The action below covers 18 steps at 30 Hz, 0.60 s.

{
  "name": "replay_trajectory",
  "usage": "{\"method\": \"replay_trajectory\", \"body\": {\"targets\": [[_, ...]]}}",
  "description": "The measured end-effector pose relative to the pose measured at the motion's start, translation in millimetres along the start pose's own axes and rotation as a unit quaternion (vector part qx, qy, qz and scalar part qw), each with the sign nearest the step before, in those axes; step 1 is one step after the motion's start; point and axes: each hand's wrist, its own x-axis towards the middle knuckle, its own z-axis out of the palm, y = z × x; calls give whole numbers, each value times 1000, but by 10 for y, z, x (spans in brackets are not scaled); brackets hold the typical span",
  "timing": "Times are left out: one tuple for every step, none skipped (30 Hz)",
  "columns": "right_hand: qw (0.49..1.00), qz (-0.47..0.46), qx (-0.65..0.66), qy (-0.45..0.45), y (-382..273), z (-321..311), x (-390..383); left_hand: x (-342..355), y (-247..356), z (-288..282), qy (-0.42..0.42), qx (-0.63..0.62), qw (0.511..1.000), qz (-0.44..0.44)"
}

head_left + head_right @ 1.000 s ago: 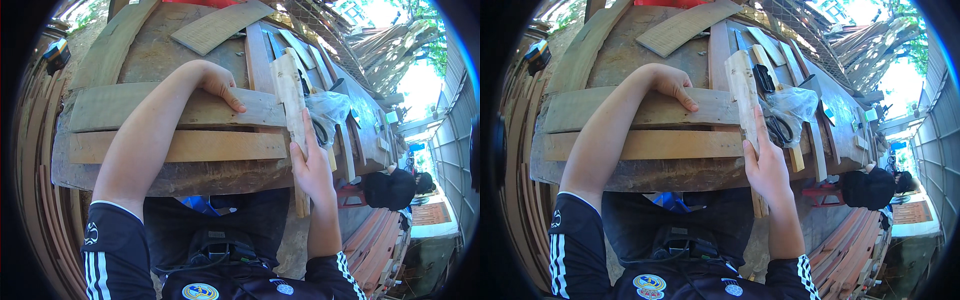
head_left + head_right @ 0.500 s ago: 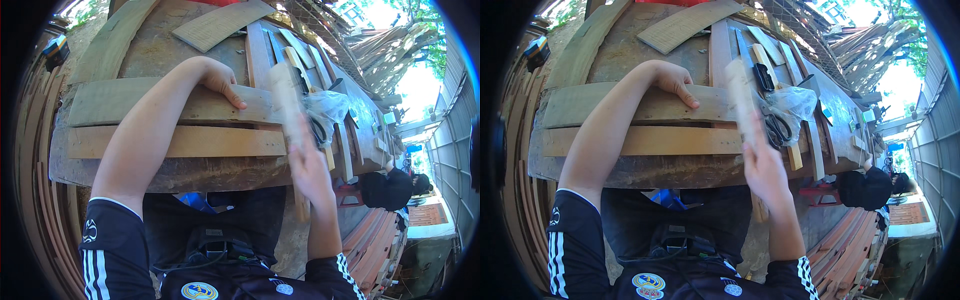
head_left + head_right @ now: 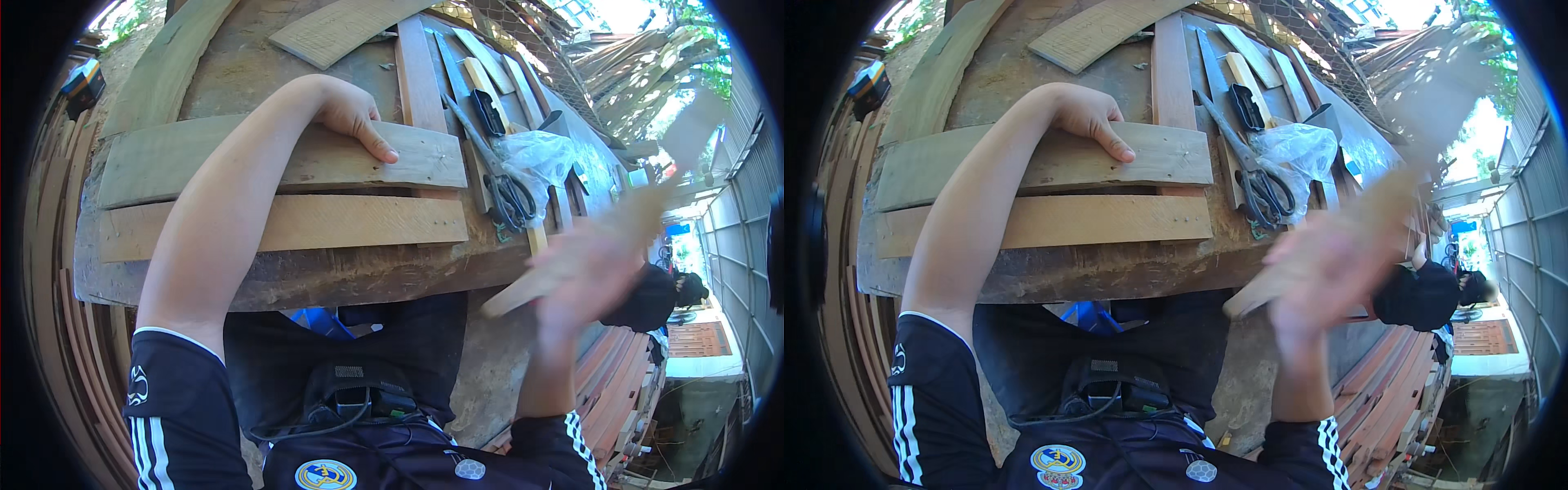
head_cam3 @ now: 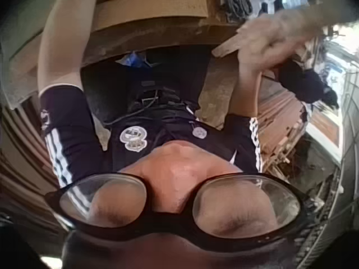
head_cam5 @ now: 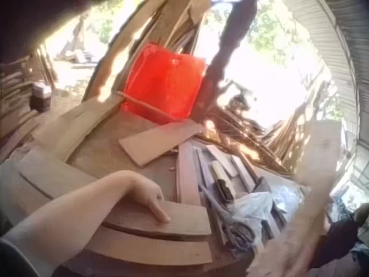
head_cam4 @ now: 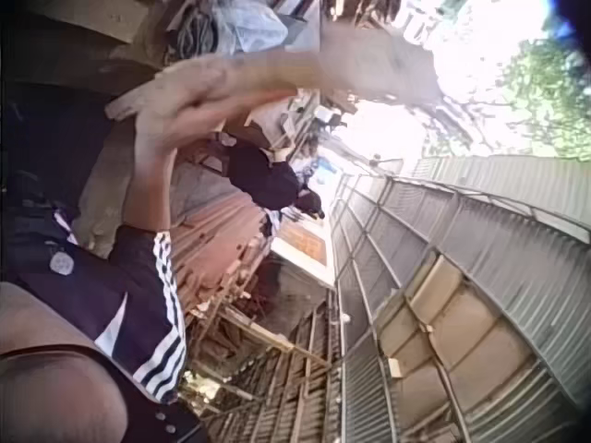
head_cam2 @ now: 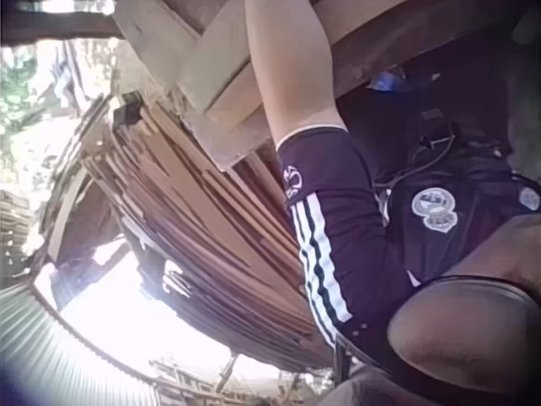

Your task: Marking and fitting wooden planks together on a workbench.

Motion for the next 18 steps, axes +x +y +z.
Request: {"method": "replay_trajectory", "body": {"targets": [[960,76,-213,-166,43,194,-50,-64,-43,5,12,4,1000,-18],[839,141,-423,-312,1,384,-77,-42,-88,6,11,8,1000,-15],[839,172,-410,-314,-58,425,-17,-13,-159,16,-1,-15,1000,-2],[837,204,-395,-319,-90,446,22,-29,-155,41,-14,-41,999,10],[838,205,-396,-316,-79,450,18,-33,-135,34,-15,-39,999,11],[873,161,-368,-278,-56,456,6,-41,-120,17,-11,-35,999,-5],[903,115,-339,-239,-44,453,-2,-64,-82,10,-6,-32,999,-21],[903,115,-339,-238,-25,441,-18,-65,-61,16,-6,-31,999,-20],[898,110,-347,-248,-1,426,-40,-66,-42,23,1,-18,1000,-19],[892,105,-355,-258,14,423,-47,-60,-34,21,9,-5,1000,-18],[893,104,-355,-258,14,434,-47,-54,-35,21,10,-4,1000,-17],[885,130,-356,-270,12,449,-48,-48,-41,24,8,-11,1000,-17],[877,156,-355,-284,10,461,-54,-56,-59,29,6,-19,1000,-18],[878,157,-353,-284,8,459,-38,-66,-80,28,6,-18,1000,-20],[880,149,-355,-279,2,450,0,-78,-104,24,6,-23,999,-21],[880,144,-362,-271,-25,423,38,-58,-96,30,2,-28,999,-18],[890,185,-340,-242,-120,411,90,-34,-86,29,-3,-28,999,-16],[929,115,-293,-194,-141,385,142,-14,-82,19,-1,-23,1000,-11]]}}
